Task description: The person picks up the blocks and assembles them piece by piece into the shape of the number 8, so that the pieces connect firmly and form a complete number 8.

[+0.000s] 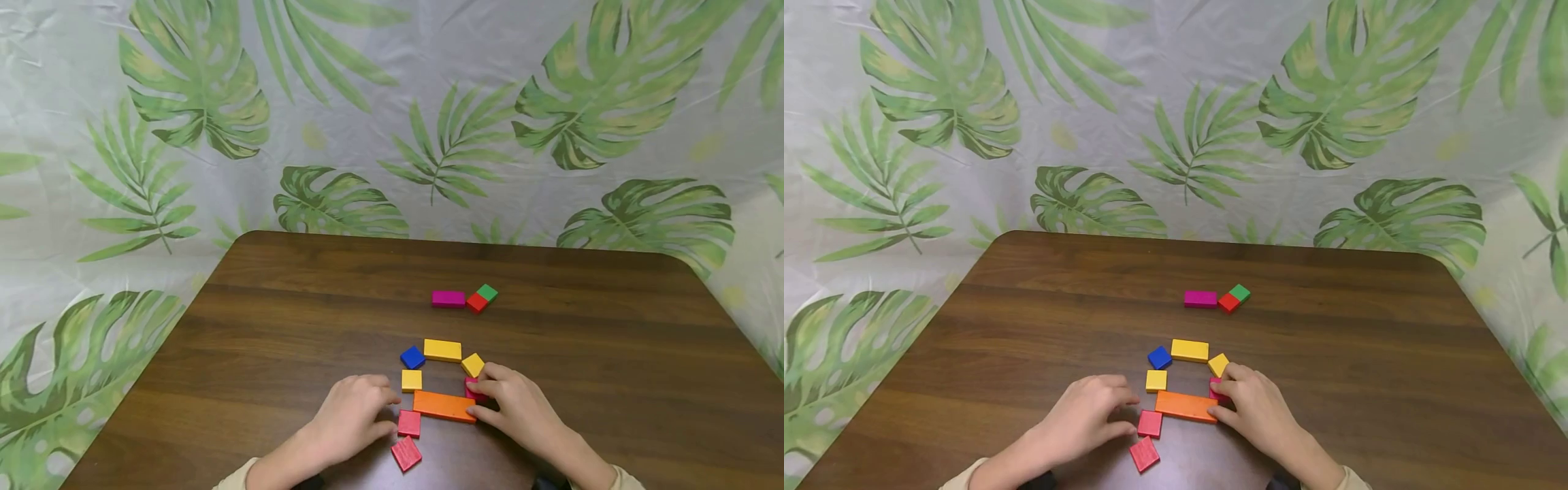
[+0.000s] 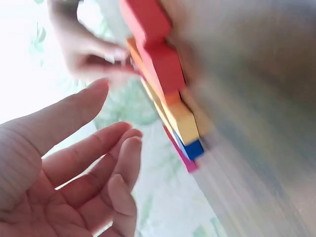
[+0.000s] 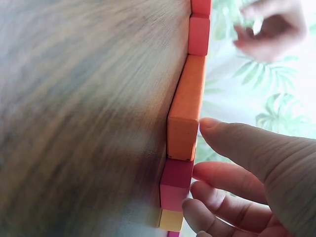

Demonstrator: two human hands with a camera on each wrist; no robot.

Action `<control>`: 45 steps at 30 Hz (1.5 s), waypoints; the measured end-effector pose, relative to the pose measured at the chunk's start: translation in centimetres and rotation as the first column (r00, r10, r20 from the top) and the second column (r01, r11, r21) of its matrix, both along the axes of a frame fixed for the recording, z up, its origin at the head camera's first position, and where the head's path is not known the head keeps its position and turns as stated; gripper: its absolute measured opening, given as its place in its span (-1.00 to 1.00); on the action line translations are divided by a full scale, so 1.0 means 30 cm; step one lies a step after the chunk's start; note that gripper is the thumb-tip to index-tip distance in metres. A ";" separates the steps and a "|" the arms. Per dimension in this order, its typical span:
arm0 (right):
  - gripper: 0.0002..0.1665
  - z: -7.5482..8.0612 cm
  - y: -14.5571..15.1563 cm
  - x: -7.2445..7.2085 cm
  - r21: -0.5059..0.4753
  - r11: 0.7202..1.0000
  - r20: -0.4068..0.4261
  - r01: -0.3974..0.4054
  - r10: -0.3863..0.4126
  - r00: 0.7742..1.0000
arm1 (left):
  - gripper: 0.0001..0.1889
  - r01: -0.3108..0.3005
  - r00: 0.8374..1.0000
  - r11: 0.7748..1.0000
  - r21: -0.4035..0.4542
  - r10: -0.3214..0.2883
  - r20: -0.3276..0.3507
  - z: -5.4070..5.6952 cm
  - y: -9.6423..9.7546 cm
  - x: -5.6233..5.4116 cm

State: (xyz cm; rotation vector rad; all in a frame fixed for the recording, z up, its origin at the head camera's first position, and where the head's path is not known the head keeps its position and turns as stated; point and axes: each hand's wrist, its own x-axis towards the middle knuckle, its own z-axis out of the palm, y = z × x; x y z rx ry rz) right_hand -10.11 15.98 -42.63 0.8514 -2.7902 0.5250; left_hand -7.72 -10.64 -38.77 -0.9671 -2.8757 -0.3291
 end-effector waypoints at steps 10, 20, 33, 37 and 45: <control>-0.61 -0.004 0.001 0.002 0.005 1.000 0.011 0.005 -0.005 1.000 | -0.55 -0.046 0.994 0.997 0.069 0.039 0.097 -0.033 0.024 -0.102; -0.63 -0.003 0.011 -0.001 -0.015 1.000 -0.018 -0.006 0.005 1.000 | -0.61 0.030 0.994 1.000 0.003 -0.030 0.101 -0.051 0.046 -0.118; -0.59 0.009 0.006 0.004 0.013 1.000 0.022 0.005 -0.005 1.000 | -0.61 0.034 0.989 0.999 -0.010 -0.033 0.145 -0.052 0.040 -0.107; -0.58 0.010 0.006 0.002 0.022 1.000 0.034 0.009 -0.009 0.999 | -0.62 0.042 0.989 0.999 0.000 -0.041 0.139 -0.056 0.037 -0.111; -0.64 0.042 0.037 -0.020 -0.056 0.998 0.071 0.004 0.000 0.997 | -0.61 0.045 0.988 0.999 0.020 -0.047 0.148 -0.063 0.037 -0.112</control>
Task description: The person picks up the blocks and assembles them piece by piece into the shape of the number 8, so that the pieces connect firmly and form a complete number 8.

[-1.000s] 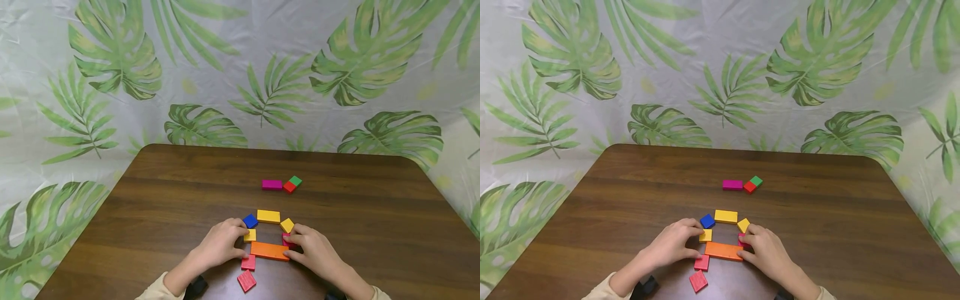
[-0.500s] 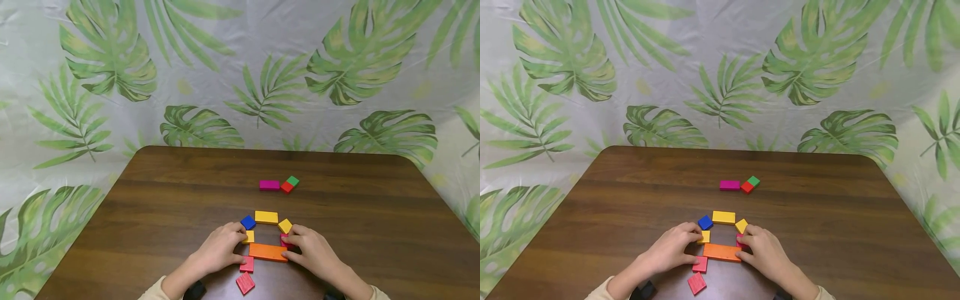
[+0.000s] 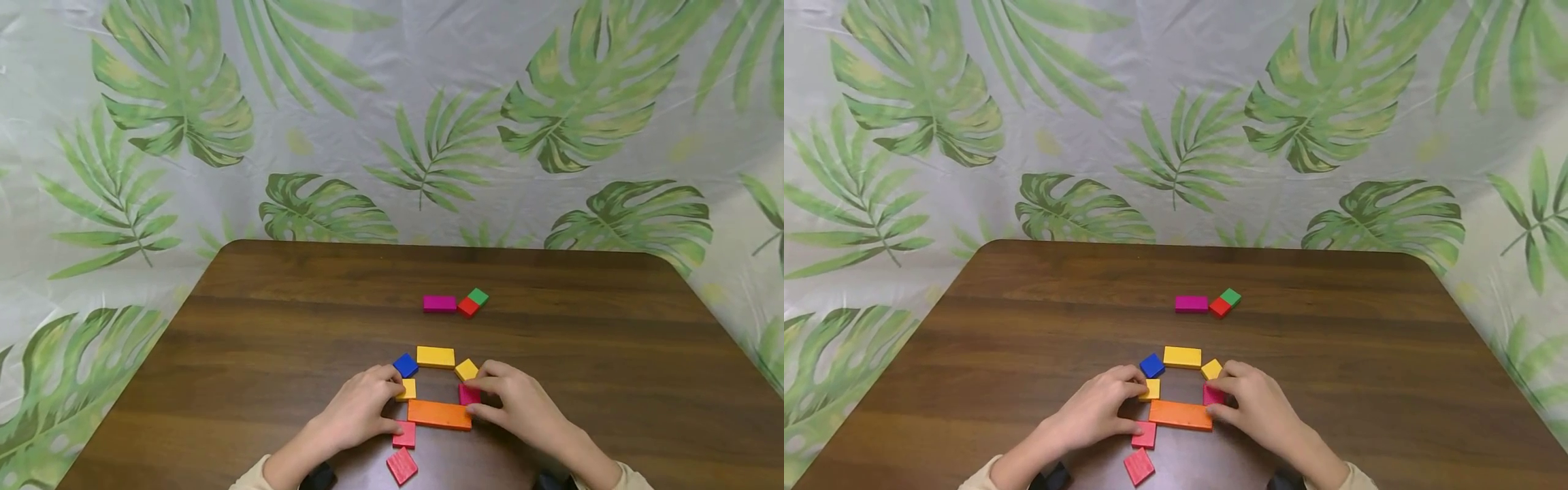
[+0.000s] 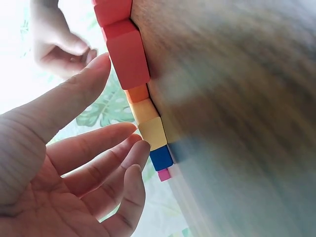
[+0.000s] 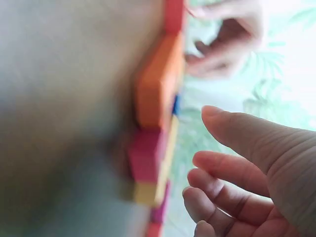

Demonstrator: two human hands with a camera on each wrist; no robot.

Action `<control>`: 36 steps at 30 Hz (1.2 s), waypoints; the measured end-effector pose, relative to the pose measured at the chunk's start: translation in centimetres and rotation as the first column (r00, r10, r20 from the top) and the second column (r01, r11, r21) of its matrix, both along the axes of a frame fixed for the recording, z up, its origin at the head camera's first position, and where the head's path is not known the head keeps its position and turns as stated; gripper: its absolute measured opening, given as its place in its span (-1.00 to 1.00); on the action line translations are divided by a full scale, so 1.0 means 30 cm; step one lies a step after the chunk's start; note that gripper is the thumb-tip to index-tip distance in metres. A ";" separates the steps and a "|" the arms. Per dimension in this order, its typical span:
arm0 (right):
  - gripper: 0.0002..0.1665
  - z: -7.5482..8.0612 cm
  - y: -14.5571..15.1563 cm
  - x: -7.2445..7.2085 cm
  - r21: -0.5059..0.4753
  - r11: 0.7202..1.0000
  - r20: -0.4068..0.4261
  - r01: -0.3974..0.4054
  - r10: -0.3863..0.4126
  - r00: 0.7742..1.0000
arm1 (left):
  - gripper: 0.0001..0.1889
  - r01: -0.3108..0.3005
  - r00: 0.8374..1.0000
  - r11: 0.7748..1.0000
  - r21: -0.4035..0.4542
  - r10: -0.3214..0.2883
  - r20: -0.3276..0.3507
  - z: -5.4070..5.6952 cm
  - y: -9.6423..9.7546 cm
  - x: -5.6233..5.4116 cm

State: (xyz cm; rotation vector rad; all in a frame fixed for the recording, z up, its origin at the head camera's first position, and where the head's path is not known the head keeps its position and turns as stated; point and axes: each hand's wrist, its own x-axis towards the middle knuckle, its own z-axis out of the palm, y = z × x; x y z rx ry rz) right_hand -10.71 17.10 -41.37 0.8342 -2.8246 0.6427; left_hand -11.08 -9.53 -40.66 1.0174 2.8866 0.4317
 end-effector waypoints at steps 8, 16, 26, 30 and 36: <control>-0.68 0.015 0.089 -0.138 -0.065 0.993 -0.030 0.103 -0.105 0.994 | -0.58 -0.005 1.000 1.000 -0.010 0.005 0.005 0.000 0.009 0.007; -0.75 -0.004 0.146 -0.324 -0.075 0.983 0.010 0.170 -0.169 0.986 | -0.57 -0.007 0.997 0.999 0.052 0.004 0.072 -0.006 0.009 0.002; -0.55 -0.027 0.147 -0.475 -0.048 0.977 0.125 0.208 -0.201 0.972 | -0.53 -0.014 0.990 0.995 0.102 0.000 0.138 -0.003 0.003 -0.005; -0.40 -0.037 0.137 -0.490 -0.031 0.980 0.176 0.199 -0.190 0.966 | -0.54 -0.011 0.992 0.994 0.106 -0.003 0.129 -0.003 0.001 -0.005; -0.40 -0.049 0.119 -0.503 -0.006 0.980 0.165 0.197 -0.194 0.967 | -0.52 -0.016 0.990 0.994 0.105 0.001 0.144 -0.002 0.000 -0.005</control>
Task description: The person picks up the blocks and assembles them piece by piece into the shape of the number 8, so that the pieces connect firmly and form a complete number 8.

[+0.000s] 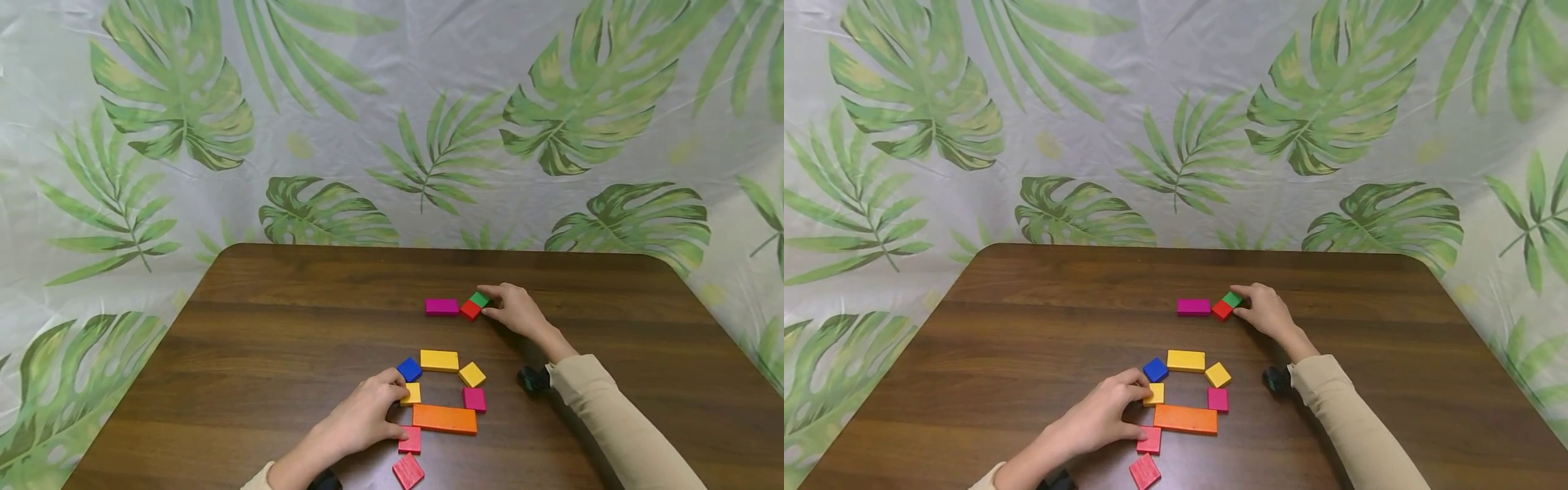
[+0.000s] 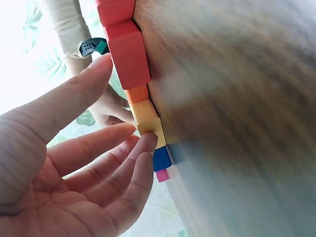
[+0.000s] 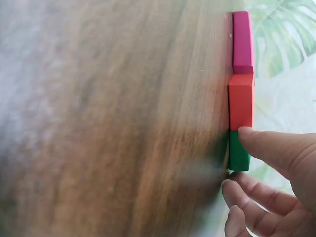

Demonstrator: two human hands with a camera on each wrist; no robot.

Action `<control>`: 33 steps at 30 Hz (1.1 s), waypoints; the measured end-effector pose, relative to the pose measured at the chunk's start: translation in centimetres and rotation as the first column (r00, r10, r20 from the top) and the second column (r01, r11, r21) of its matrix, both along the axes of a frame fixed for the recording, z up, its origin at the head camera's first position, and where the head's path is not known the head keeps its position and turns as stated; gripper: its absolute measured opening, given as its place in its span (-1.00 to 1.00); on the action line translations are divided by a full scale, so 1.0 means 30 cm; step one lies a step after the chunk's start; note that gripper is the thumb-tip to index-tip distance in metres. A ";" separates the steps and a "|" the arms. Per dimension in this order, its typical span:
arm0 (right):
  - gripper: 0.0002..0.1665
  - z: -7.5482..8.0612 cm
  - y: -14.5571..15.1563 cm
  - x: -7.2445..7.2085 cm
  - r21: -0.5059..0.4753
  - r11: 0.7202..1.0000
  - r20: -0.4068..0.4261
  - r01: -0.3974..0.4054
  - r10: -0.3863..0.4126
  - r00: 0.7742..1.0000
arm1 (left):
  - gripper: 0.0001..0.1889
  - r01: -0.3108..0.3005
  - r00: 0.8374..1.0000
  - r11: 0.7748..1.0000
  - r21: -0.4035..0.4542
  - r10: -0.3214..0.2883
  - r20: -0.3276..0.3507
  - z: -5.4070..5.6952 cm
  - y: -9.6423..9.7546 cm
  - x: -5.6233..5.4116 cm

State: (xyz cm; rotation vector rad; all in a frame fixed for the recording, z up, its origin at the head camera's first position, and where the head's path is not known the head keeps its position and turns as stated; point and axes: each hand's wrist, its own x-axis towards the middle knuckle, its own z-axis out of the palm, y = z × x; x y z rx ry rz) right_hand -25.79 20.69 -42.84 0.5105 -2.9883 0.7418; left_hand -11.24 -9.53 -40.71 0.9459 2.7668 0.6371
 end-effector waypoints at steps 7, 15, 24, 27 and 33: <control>-0.45 -0.003 -0.004 -0.005 0.012 1.000 -0.008 0.002 -0.001 1.000 | -0.52 0.009 1.000 1.000 0.003 -0.009 -0.005 -0.003 0.004 0.000; -0.48 0.003 0.004 0.003 0.013 1.000 -0.027 -0.005 0.005 1.000 | -0.52 0.004 1.000 1.000 0.007 -0.004 0.014 -0.001 0.007 0.001; -0.53 -0.012 0.023 0.022 -0.025 0.999 -0.034 0.023 -0.024 0.999 | -0.52 -0.002 1.000 1.000 -0.010 0.002 0.022 0.000 0.006 0.004; -0.54 -0.005 0.030 0.023 -0.018 1.000 -0.041 0.012 -0.013 0.999 | -0.52 -0.001 1.000 1.000 -0.010 0.002 0.020 0.002 0.006 0.003; -0.55 0.010 0.054 0.028 -0.037 0.998 0.004 0.042 -0.042 0.999 | -0.51 -0.006 1.000 1.000 -0.009 0.006 0.025 0.006 0.004 0.003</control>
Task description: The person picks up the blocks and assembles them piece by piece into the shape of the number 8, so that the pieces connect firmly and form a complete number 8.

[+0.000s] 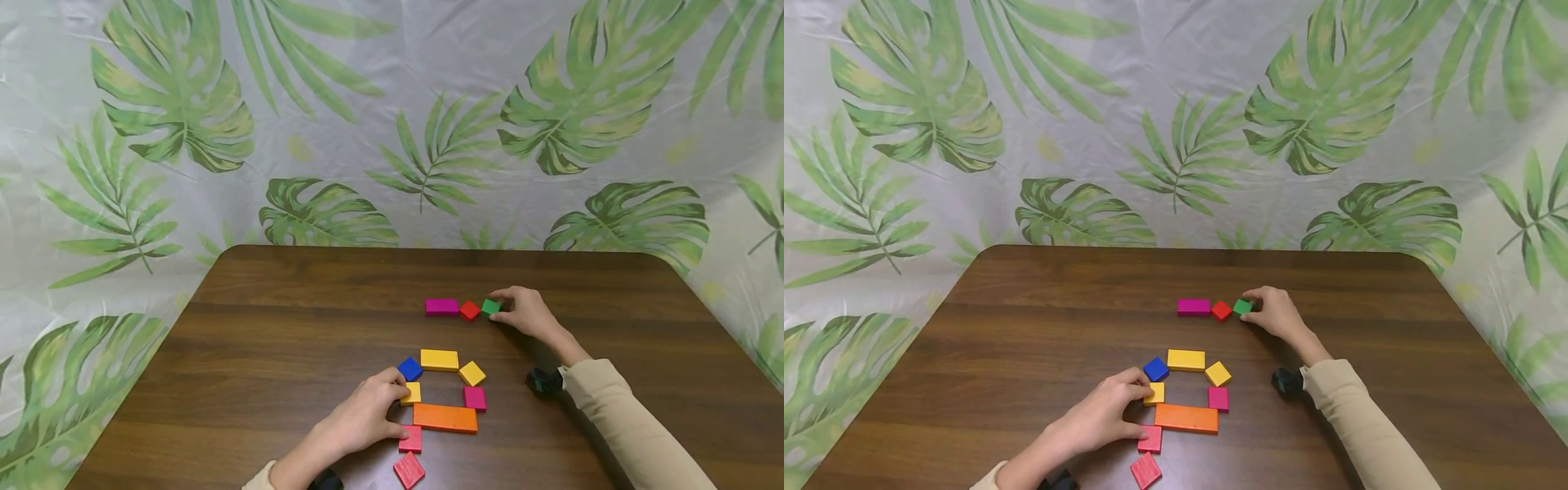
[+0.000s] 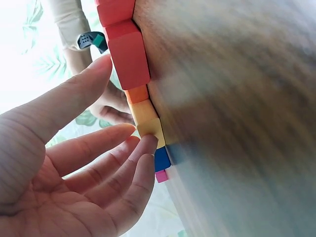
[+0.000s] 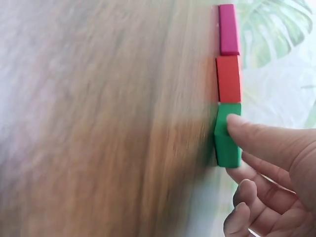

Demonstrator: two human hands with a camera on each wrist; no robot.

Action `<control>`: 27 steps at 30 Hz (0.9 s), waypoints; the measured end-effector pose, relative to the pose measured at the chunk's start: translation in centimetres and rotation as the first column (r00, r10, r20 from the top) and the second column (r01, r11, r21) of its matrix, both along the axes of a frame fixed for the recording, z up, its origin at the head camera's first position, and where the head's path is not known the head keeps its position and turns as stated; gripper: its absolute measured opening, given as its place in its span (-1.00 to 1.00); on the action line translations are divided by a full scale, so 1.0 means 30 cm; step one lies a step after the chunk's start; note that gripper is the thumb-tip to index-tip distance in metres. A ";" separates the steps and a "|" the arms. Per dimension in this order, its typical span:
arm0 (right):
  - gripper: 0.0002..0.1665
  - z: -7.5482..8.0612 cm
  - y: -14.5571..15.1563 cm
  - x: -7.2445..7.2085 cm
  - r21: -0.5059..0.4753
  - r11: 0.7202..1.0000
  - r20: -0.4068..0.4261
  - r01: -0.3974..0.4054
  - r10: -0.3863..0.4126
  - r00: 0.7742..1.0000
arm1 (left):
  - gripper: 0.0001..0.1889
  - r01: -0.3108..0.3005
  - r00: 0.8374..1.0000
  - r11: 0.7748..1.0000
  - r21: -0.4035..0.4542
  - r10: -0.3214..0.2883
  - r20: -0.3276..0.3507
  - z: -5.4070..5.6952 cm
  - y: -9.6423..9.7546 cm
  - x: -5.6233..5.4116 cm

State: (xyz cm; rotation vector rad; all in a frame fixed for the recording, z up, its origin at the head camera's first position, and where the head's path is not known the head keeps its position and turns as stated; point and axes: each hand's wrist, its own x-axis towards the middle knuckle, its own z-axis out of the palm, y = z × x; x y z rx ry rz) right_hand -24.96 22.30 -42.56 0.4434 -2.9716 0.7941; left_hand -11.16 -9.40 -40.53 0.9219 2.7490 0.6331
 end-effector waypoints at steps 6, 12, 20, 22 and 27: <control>-0.61 -0.002 0.029 0.017 -0.046 0.999 0.053 0.029 -0.027 0.998 | -0.51 0.002 1.000 1.000 0.002 -0.002 -0.009 -0.003 -0.001 -0.002; -0.61 -0.009 0.058 0.047 -0.064 0.998 0.052 -0.010 0.013 0.999 | -0.52 0.003 1.000 1.000 0.006 -0.003 -0.023 -0.003 -0.002 -0.002; -0.61 -0.018 0.083 0.103 -0.082 0.997 0.093 -0.014 0.021 0.995 | -0.53 -0.001 1.000 1.000 0.014 0.001 -0.029 -0.017 -0.005 0.011; -0.62 -0.020 0.088 0.122 -0.083 0.997 0.095 -0.004 0.012 0.995 | -0.54 0.004 0.999 1.000 0.017 -0.004 -0.035 -0.019 -0.004 0.011; -0.66 -0.016 0.098 0.166 -0.062 0.998 0.067 0.008 -0.004 0.998 | -0.54 0.007 0.999 1.000 0.021 -0.006 -0.034 -0.017 -0.003 0.010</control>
